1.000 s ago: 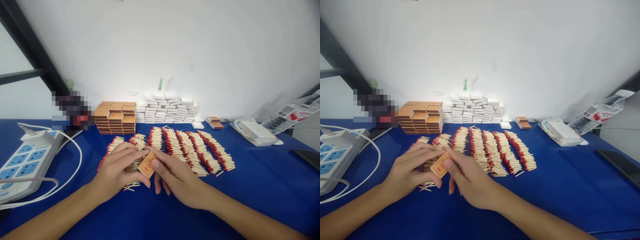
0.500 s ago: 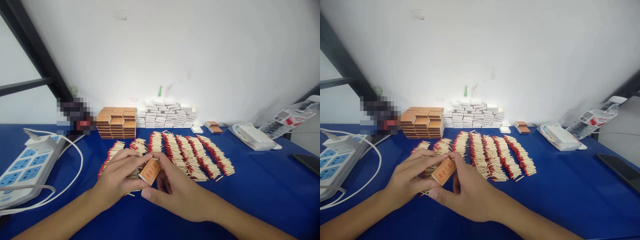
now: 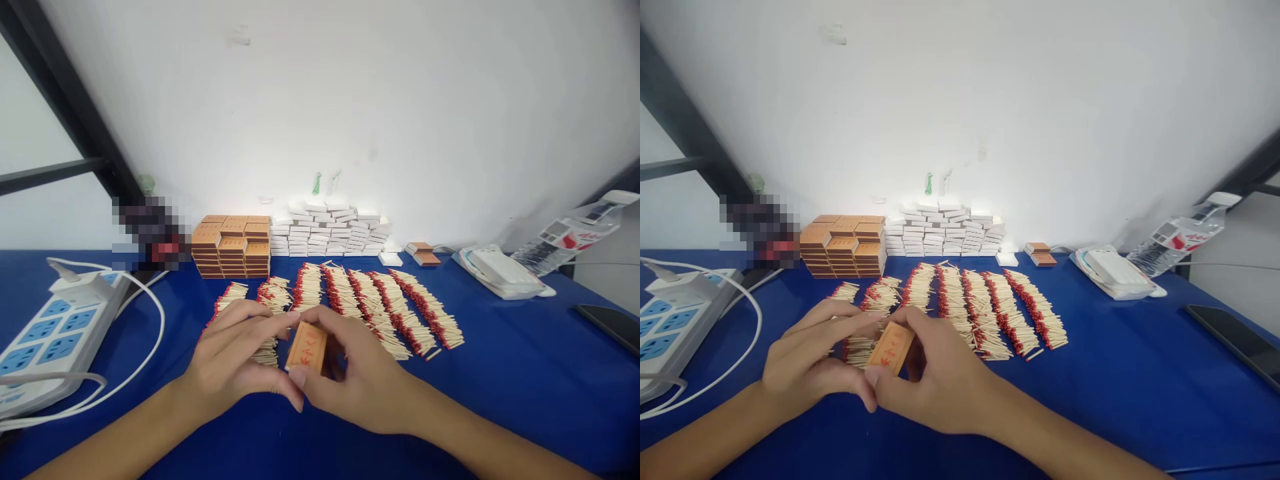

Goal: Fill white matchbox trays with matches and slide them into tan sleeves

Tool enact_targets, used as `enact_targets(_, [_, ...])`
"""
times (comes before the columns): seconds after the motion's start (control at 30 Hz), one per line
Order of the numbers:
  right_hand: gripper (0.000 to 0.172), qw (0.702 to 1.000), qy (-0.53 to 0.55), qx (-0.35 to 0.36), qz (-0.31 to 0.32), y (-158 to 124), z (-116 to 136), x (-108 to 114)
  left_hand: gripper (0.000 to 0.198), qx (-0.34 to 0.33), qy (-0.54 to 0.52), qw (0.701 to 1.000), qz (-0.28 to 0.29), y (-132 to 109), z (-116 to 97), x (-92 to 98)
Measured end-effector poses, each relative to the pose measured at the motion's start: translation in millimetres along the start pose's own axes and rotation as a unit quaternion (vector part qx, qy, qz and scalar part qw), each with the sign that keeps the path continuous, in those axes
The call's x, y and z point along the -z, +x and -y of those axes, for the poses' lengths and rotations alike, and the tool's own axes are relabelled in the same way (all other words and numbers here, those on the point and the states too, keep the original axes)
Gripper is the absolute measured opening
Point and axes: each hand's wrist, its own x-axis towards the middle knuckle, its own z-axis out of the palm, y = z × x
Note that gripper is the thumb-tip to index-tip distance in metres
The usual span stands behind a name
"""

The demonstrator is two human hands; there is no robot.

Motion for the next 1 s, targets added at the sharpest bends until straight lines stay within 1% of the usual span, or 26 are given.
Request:
enact_targets(0.03, [0.019,0.996,-0.05,0.055,-0.043,3,-2,8,0.084,0.007,-0.002,1.0,-0.002,1,0,0.5])
enact_targets(0.07, [0.008,0.983,-0.108,0.114,-0.093,6,-5,20,0.082,0.015,-0.003,1.0,-0.003,1,0,0.8])
enact_targets(0.1, [0.01,0.965,-0.16,0.153,-0.143,10,-9,34,0.079,0.023,-0.004,1.0,-0.003,1,1,0.7])
enact_targets(0.13, [0.018,0.954,-0.186,0.138,-0.191,14,-15,49,0.075,0.03,-0.007,1.0,-0.001,1,2,0.4])
enact_targets(0.2, [0.015,0.941,-0.19,0.058,-0.275,20,-28,83,0.065,0.04,-0.011,0.999,0.009,-1,4,-0.9])
enact_targets(0.27, [0.022,0.935,-0.185,-0.01,-0.302,23,-41,112,0.057,0.037,-0.012,0.999,0.022,-3,5,-2.3])
enact_targets(0.3, [0.026,0.935,-0.198,-0.032,-0.294,23,-45,123,0.053,0.033,-0.012,0.999,0.031,-4,6,-2.9])
enact_targets(0.33, [0.031,0.94,-0.211,-0.05,-0.263,22,-48,131,0.05,0.031,-0.014,0.999,0.04,-4,6,-3.4])
enact_targets(0.4, [0.037,0.961,-0.223,-0.08,-0.144,17,-46,140,0.042,0.032,-0.017,0.998,0.058,-5,5,-4.1])
enact_targets(0.43, [0.038,0.966,-0.227,-0.092,-0.08,14,-42,142,0.038,0.031,-0.019,0.997,0.067,-6,5,-4.5])
enact_targets(0.47, [0.038,0.967,-0.233,-0.104,-0.025,9,-36,141,0.034,0.029,-0.021,0.997,0.074,-6,5,-4.8])
enact_targets(0.5, [0.038,0.963,-0.243,-0.114,0.014,3,-29,140,0.031,0.028,-0.021,0.996,0.081,-7,4,-5.3])
enact_targets(0.53, [0.038,0.958,-0.257,-0.122,0.036,-4,-22,136,0.027,0.022,-0.021,0.996,0.089,-7,4,-5.8])
enact_targets(0.6, [0.039,0.948,-0.29,-0.127,0.042,-21,-11,126,0.023,0.022,-0.026,0.994,0.108,-9,4,-7.0])
enact_targets(0.67, [0.043,0.933,-0.343,-0.111,0.008,-42,-7,109,0.02,0.032,-0.028,0.992,0.123,-10,3,-8.3])
enact_targets(0.7, [0.05,0.925,-0.369,-0.095,-0.012,-53,-9,98,0.019,0.035,-0.031,0.991,0.129,-10,2,-8.9])
enact_targets(0.77, [0.064,0.909,-0.408,-0.074,-0.034,-72,-16,76,0.018,0.037,-0.039,0.989,0.136,-11,1,-9.7])
enact_targets(0.83, [0.07,0.898,-0.431,-0.063,-0.053,-85,-27,56,0.018,0.036,-0.045,0.989,0.138,-11,0,-10.1])
enact_targets(0.87, [0.069,0.895,-0.436,-0.061,-0.064,-89,-31,49,0.018,0.036,-0.046,0.988,0.139,-11,-1,-10.3])
enact_targets(0.93, [0.058,0.898,-0.429,-0.061,-0.083,-91,-36,40,0.017,0.036,-0.046,0.988,0.141,-10,0,-10.5])
enact_targets(1.0, [0.049,0.914,-0.385,-0.073,-0.102,-88,-34,40,0.017,0.035,-0.046,0.988,0.142,-10,0,-10.7])
